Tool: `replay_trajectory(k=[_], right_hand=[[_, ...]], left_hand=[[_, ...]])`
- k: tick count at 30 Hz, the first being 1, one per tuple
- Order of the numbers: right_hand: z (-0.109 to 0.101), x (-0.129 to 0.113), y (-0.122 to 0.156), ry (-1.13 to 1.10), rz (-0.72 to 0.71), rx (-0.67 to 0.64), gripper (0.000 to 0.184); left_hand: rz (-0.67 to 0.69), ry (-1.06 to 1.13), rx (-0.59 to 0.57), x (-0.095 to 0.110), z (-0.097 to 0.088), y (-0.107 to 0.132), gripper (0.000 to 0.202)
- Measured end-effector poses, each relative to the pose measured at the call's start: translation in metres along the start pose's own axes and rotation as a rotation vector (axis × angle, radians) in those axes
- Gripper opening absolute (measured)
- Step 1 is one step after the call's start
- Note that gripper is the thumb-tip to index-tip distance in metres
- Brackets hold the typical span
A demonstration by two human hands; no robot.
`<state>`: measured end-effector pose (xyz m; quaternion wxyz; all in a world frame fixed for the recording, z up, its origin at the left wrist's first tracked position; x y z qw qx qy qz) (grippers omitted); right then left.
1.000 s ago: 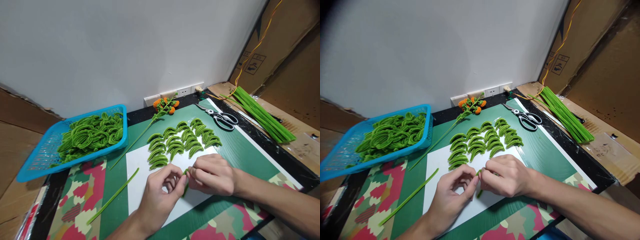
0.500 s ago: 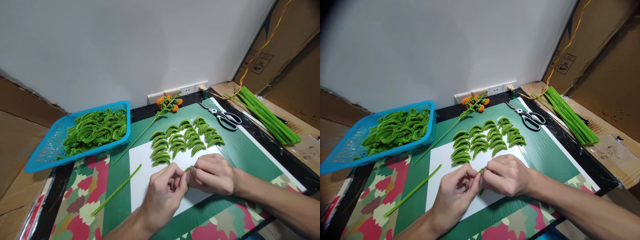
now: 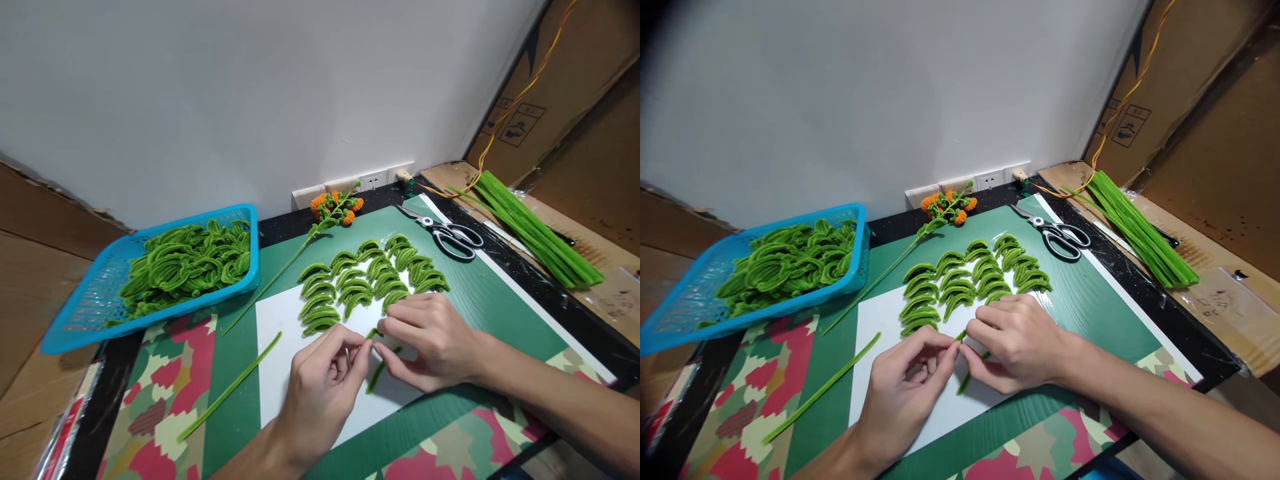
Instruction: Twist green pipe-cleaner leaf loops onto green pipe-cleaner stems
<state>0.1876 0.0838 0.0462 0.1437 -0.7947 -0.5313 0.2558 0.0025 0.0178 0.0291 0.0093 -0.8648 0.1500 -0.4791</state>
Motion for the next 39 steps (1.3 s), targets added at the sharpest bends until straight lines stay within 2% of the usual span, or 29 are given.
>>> replay_trajectory(k=[5, 7, 11, 15, 22, 28, 30, 35, 39], right_hand=[[-0.002, 0.002, -0.001, 0.003, 0.017, 0.014, 0.010], [-0.001, 0.003, 0.000, 0.004, 0.012, 0.010, 0.010], [0.003, 0.003, 0.000, -0.029, -0.018, -0.081, 0.015], [0.006, 0.005, 0.001, -0.114, 0.042, -0.116, 0.016], [-0.002, 0.007, -0.001, -0.065, 0.059, 0.038, 0.007], [-0.013, 0.014, -0.004, -0.069, 0.170, 0.135, 0.007], [-0.012, 0.015, -0.004, -0.068, 0.195, 0.107, 0.009], [0.003, 0.013, -0.001, -0.021, 0.209, -0.129, 0.009], [0.010, 0.012, 0.000, 0.009, 0.235, -0.210, 0.007]], left_hand=[[0.004, 0.034, 0.016, 0.002, -0.002, -0.002, 0.012], [0.000, 0.051, 0.016, 0.002, -0.002, -0.002, 0.011], [-0.043, 0.095, -0.004, -0.001, 0.000, -0.003, 0.008], [-0.105, 0.148, -0.016, -0.004, 0.000, -0.005, 0.007], [-0.176, 0.244, -0.007, -0.007, 0.001, -0.005, 0.005], [-0.183, 0.226, -0.019, -0.005, -0.001, -0.006, 0.008], [-0.178, 0.220, -0.015, -0.005, -0.002, -0.007, 0.009], [-0.154, 0.218, 0.034, -0.003, -0.005, -0.007, 0.007], [-0.142, 0.210, 0.051, -0.002, -0.006, -0.006, 0.006]])
Point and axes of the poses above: each hand's wrist, its own y-axis away from the middle knuckle, its own z-axis out of the palm, x = y × z, the point moved 3 cm from there along -y, towards the middle knuckle, and after that the axes turned 8 degrees about -x, right-handed, at the moved point
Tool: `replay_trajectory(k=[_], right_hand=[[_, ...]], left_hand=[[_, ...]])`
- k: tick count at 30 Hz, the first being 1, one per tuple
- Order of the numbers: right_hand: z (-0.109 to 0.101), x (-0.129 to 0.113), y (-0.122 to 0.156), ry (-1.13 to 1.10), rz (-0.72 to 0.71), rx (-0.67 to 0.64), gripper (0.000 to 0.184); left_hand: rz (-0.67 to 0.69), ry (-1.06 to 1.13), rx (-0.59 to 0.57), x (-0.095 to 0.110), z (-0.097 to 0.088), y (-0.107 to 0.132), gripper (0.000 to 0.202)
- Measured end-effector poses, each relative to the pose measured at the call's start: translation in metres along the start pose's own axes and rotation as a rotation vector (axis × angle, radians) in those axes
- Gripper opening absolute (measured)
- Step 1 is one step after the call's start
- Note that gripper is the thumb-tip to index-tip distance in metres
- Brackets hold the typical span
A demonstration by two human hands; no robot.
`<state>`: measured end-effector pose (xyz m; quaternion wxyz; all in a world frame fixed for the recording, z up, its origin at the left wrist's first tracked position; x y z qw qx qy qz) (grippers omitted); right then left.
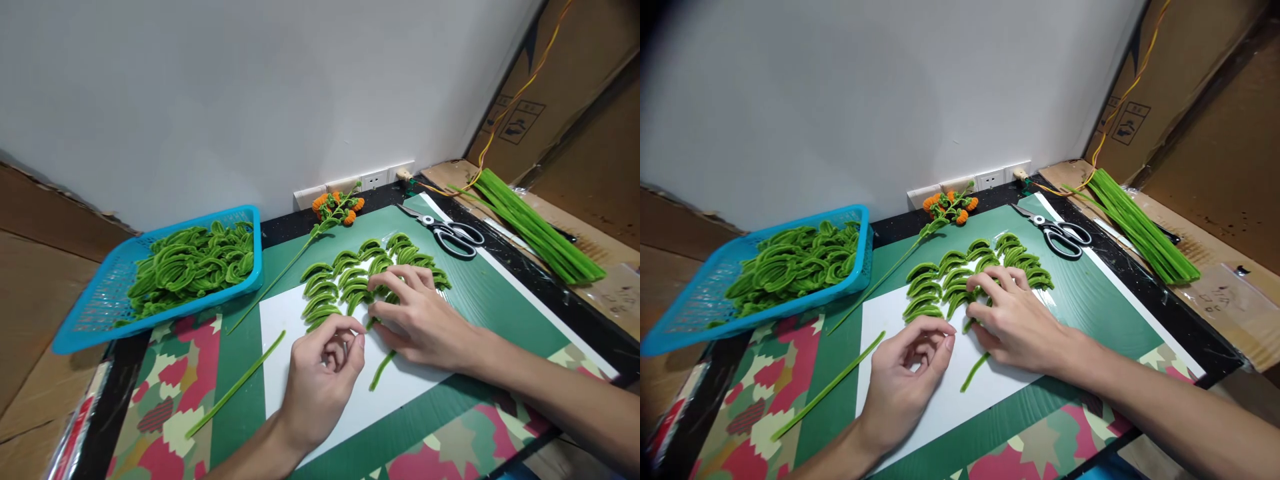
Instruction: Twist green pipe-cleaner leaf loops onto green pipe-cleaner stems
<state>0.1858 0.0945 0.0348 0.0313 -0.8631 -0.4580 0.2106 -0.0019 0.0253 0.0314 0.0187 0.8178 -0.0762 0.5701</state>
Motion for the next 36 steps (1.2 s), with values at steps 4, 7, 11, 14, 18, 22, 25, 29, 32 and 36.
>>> replay_trajectory(k=[4, 7, 11, 14, 18, 22, 25, 29, 32, 36], right_hand=[[-0.001, 0.000, -0.002, 0.007, 0.007, -0.040, 0.011], [-0.001, 0.000, -0.002, -0.005, -0.007, -0.055, 0.014], [0.001, 0.000, -0.002, -0.030, -0.027, -0.041, 0.011], [0.002, 0.001, -0.002, -0.048, -0.018, -0.016, 0.008], [0.000, 0.001, -0.001, -0.056, -0.009, -0.031, 0.010], [-0.005, -0.001, -0.001, -0.049, -0.031, 0.006, 0.010], [-0.013, 0.002, -0.004, -0.011, -0.022, 0.091, 0.009], [-0.035, 0.028, -0.004, 0.138, 0.101, 0.233, 0.012], [-0.062, 0.070, 0.003, 0.246, 0.328, 0.323, 0.019], [-0.099, 0.135, 0.020, 0.391, 0.641, 0.280, 0.031]], left_hand=[[0.003, -0.014, 0.004, 0.001, -0.002, 0.000, 0.008], [0.008, -0.007, 0.015, 0.002, -0.003, -0.001, 0.009], [0.003, 0.007, 0.016, 0.001, -0.003, -0.001, 0.008], [-0.007, 0.014, 0.006, 0.000, -0.002, 0.000, 0.008], [-0.008, 0.017, -0.031, 0.000, -0.001, 0.001, 0.010], [0.017, 0.001, -0.087, 0.002, -0.001, 0.000, 0.013], [0.030, -0.016, -0.152, 0.002, 0.000, 0.000, 0.015], [0.077, -0.058, -0.255, 0.001, 0.004, 0.001, 0.016], [0.138, -0.106, -0.289, 0.002, 0.005, 0.002, 0.016], [0.173, -0.132, -0.320, 0.002, 0.005, 0.002, 0.017]])
Point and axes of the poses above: each hand's wrist, its own y-axis away from the middle knuckle, its own z-axis out of the palm, x = y × z, the point moved 3 cm from there along -y, towards the middle knuckle, and after that the axes turned 8 degrees about -x, right-handed, at the moved point
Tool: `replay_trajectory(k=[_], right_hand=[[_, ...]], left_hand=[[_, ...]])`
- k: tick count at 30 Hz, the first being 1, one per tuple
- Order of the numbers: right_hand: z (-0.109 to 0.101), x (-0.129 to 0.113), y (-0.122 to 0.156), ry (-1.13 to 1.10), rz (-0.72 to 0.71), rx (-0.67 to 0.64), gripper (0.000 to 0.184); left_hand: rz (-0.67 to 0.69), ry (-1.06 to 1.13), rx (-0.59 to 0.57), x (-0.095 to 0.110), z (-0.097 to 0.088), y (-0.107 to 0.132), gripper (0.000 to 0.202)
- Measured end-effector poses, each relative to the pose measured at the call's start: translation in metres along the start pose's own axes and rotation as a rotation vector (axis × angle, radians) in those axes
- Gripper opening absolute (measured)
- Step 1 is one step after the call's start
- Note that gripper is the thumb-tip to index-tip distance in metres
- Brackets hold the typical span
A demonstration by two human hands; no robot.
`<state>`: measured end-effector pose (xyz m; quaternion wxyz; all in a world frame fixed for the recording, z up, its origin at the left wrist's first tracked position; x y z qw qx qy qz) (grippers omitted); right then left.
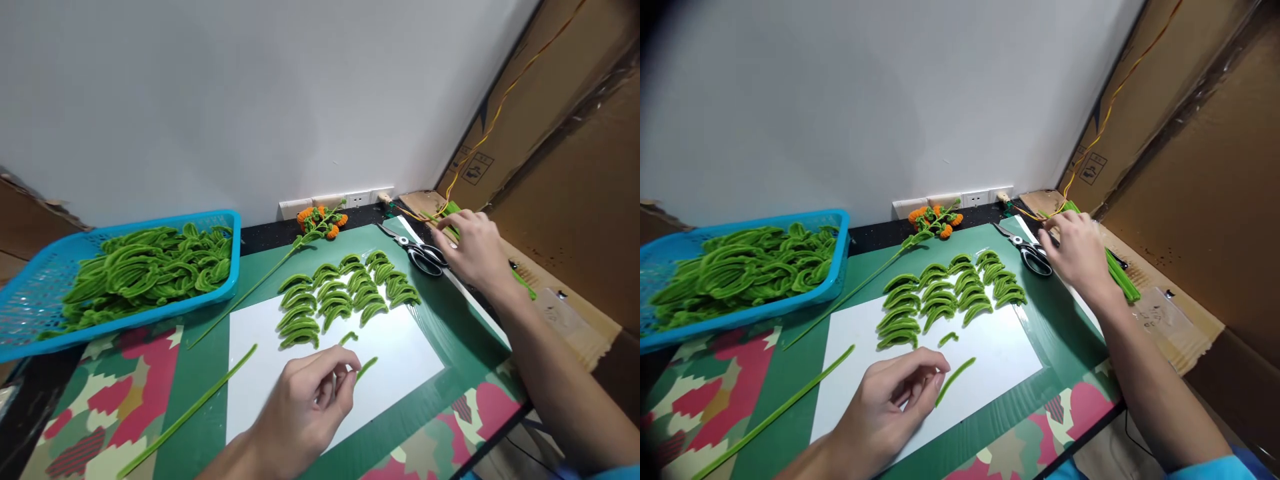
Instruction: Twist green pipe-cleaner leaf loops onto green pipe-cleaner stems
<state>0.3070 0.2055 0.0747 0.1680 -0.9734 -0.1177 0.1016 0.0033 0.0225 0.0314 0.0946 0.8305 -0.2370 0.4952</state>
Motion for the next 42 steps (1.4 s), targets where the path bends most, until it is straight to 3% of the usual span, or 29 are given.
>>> replay_trajectory(k=[2, 7, 12, 20, 27, 31, 34, 36, 40, 42], right_hand=[[0.004, 0.030, -0.013, 0.170, 0.149, -0.166, 0.035], [0.019, 0.061, -0.022, 0.209, 0.168, -0.313, 0.040], [0.031, 0.062, -0.015, 0.220, 0.164, -0.271, 0.049], [0.027, 0.067, -0.010, 0.155, 0.133, -0.152, 0.048], [0.038, 0.067, -0.004, 0.104, 0.109, -0.238, 0.043], [0.040, 0.066, -0.005, 0.080, 0.114, -0.209, 0.044], [0.033, 0.062, -0.006, 0.065, 0.154, -0.114, 0.047], [0.022, 0.058, -0.005, 0.052, 0.205, 0.039, 0.050], [-0.010, 0.045, 0.012, 0.026, 0.187, 0.658, 0.053], [-0.019, 0.038, 0.022, 0.039, 0.090, 0.830, 0.056]], left_hand=[[0.005, -0.012, -0.001, -0.001, 0.000, 0.000, 0.017], [-0.005, -0.015, 0.016, -0.004, 0.001, 0.000, 0.019], [-0.002, -0.004, 0.010, -0.009, 0.002, 0.000, 0.020], [-0.049, 0.060, 0.043, -0.012, 0.002, 0.000, 0.020], [-0.160, 0.287, 0.082, -0.011, 0.003, 0.002, 0.033], [-0.160, 0.404, 0.031, -0.016, 0.005, 0.005, 0.042], [-0.167, 0.400, 0.070, -0.015, 0.004, 0.004, 0.042], [-0.197, 0.396, 0.111, -0.011, 0.003, 0.003, 0.043], [-0.267, 0.385, 0.093, -0.004, 0.001, 0.001, 0.044], [-0.286, 0.383, 0.072, -0.003, 0.000, 0.001, 0.045]])
Point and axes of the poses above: each hand's wrist, its own y-axis away from the middle knuckle, its own z-axis out of the palm, x = y × z, the point moved 3 cm from there along -y, towards the middle knuckle, and after that the axes turned 8 degrees about -x, right-handed, at the moved point
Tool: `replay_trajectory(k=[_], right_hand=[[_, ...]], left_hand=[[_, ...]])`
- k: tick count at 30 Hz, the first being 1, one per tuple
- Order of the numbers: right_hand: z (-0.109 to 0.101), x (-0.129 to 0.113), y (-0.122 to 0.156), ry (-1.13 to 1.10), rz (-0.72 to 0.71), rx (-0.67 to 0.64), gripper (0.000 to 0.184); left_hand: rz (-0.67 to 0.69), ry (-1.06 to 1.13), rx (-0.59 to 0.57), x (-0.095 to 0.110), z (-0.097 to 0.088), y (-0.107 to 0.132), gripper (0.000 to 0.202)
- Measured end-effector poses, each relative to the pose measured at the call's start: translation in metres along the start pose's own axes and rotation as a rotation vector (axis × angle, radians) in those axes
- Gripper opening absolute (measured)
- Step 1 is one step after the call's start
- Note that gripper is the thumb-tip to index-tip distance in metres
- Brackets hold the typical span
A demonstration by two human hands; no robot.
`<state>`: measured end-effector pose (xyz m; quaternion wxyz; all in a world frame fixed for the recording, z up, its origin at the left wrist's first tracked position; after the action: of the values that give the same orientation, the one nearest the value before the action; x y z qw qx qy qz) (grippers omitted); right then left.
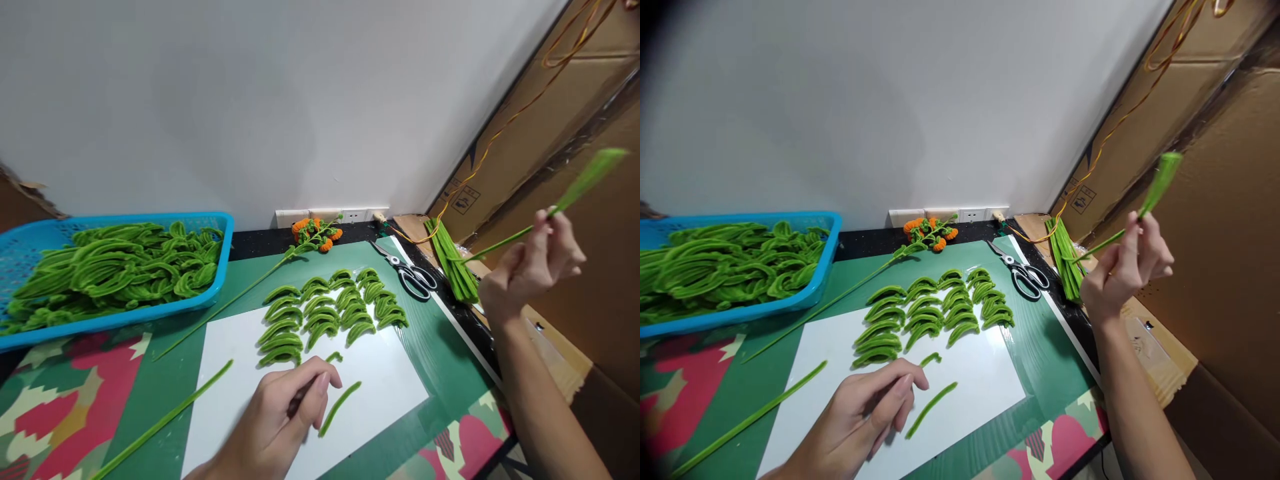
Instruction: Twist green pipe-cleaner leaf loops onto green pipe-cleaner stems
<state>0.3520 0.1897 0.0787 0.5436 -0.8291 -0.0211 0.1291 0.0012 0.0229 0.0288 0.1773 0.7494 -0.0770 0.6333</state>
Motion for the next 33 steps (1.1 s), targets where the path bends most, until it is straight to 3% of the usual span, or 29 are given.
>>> replay_trajectory(k=[3, 9, 13, 15, 17, 21, 25, 28, 33], right_hand=[[-0.010, -0.003, 0.001, -0.088, -0.081, 0.097, 0.061], [-0.021, 0.011, -0.008, -0.208, 0.020, 0.264, 0.075], [-0.020, 0.018, -0.016, -0.406, 0.110, 0.396, 0.041], [-0.015, 0.016, -0.018, -0.517, 0.108, 0.408, 0.034], [-0.006, 0.012, -0.019, -0.680, 0.149, 0.281, 0.034], [0.009, -0.004, -0.014, -1.001, 0.232, -0.220, 0.032], [0.012, -0.025, 0.001, -1.056, 0.209, -0.685, 0.028], [0.010, -0.045, 0.010, -0.975, -0.009, -0.942, 0.025], [0.004, -0.079, 0.021, -0.947, -0.431, -1.112, 0.025]], left_hand=[[-0.005, -0.002, -0.002, 0.000, -0.002, 0.000, 0.046], [-0.022, -0.002, 0.018, 0.002, -0.003, -0.002, 0.048], [-0.026, 0.015, 0.047, 0.003, -0.003, -0.002, 0.048], [-0.037, 0.015, 0.049, 0.002, -0.002, -0.002, 0.048], [-0.048, 0.008, 0.038, 0.002, -0.002, -0.001, 0.049], [-0.054, 0.008, 0.031, 0.001, -0.003, -0.001, 0.049], [-0.050, 0.025, 0.008, -0.003, -0.004, -0.001, 0.051], [-0.065, 0.115, 0.005, -0.006, -0.004, -0.001, 0.052], [-0.003, 0.311, 0.182, 0.001, -0.005, -0.001, 0.058]])
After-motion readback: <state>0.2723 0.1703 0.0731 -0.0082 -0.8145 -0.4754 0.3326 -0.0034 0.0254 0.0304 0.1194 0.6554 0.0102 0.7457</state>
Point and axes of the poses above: each hand's wrist, its own y-axis away from the middle knuckle, its own z-axis out of the palm, x = y × z, the point moved 3 cm from there along -y, towards the middle knuckle, and after that the axes turned 8 degrees about -x, right-handed, at the moved point
